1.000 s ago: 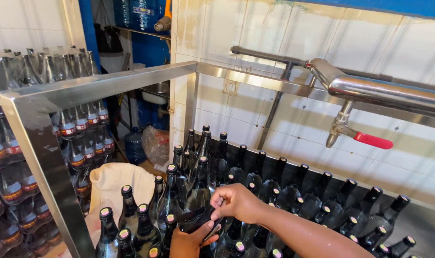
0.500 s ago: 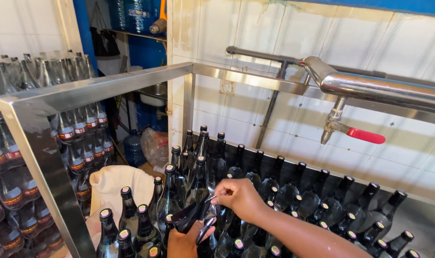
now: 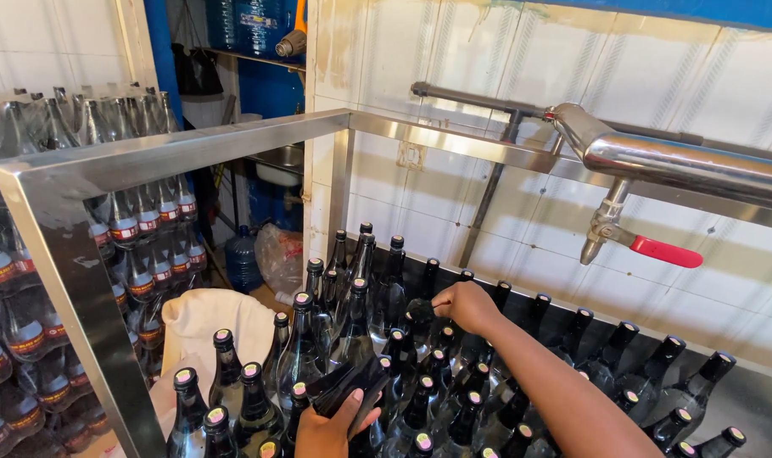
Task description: Systematically applying black plastic seals to the tops of glass bottles arranged in a metal crate.
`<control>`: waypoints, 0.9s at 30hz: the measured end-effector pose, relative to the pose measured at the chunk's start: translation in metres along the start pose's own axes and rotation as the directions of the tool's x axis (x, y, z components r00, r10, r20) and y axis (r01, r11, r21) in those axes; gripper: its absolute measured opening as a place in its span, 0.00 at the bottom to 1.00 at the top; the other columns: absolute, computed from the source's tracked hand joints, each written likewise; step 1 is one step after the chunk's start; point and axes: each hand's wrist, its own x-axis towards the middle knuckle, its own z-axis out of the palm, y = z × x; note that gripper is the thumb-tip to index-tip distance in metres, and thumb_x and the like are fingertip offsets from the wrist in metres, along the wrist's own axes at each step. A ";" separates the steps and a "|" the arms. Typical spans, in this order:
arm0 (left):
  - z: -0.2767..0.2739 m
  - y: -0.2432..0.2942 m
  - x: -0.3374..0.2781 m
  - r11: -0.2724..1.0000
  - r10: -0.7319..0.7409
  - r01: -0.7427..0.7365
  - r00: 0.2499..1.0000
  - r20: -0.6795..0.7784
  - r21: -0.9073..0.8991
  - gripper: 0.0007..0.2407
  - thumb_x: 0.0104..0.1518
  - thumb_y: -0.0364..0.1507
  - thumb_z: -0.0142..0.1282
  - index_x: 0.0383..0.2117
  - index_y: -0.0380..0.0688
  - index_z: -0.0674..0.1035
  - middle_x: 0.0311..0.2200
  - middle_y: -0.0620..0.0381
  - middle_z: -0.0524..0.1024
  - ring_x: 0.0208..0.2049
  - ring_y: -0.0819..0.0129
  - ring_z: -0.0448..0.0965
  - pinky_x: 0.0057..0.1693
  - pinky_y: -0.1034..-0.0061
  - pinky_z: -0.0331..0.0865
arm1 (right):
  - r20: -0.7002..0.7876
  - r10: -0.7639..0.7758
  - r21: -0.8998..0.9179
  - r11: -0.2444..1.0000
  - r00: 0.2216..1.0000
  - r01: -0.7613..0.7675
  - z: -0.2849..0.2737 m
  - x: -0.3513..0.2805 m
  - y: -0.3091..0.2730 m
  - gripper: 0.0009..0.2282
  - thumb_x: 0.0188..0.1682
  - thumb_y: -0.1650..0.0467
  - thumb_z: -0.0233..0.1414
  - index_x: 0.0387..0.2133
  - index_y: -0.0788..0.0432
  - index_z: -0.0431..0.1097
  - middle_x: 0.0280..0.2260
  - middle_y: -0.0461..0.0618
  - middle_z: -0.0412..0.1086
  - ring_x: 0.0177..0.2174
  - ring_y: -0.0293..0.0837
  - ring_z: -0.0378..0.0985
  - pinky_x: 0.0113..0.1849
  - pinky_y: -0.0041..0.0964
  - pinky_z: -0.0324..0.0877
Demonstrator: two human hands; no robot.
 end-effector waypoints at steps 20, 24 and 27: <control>-0.006 -0.012 0.003 0.981 0.051 -0.036 0.996 -0.073 0.191 0.14 0.64 0.27 0.71 0.26 0.32 0.77 0.34 0.32 0.91 0.40 0.42 0.97 0.42 0.66 0.83 | -0.090 -0.015 -0.092 0.996 0.996 0.007 0.077 0.100 0.042 0.09 0.58 0.66 0.56 0.31 0.45 0.85 0.26 0.40 0.80 0.24 0.41 0.73 0.29 0.43 0.60; -0.018 -0.029 0.027 0.979 0.073 -0.065 0.997 -0.039 0.192 0.25 0.63 0.29 0.76 0.20 0.44 0.63 0.18 0.39 0.78 0.41 0.37 1.00 0.33 0.65 0.74 | 0.011 0.119 -0.106 0.987 0.993 -0.117 0.063 0.105 0.054 0.11 0.59 0.72 0.55 0.39 0.48 0.89 0.46 0.45 0.86 0.44 0.48 0.88 0.43 0.45 0.84; -0.005 -0.011 -0.001 0.981 0.043 -0.034 0.998 -0.040 0.190 0.13 0.62 0.29 0.72 0.28 0.33 0.78 0.36 0.34 0.94 0.42 0.43 0.97 0.50 0.64 0.85 | 0.000 -0.094 -0.048 0.994 0.996 0.094 0.064 0.102 0.067 0.12 0.60 0.67 0.57 0.52 0.42 0.85 0.53 0.44 0.84 0.53 0.46 0.86 0.52 0.41 0.76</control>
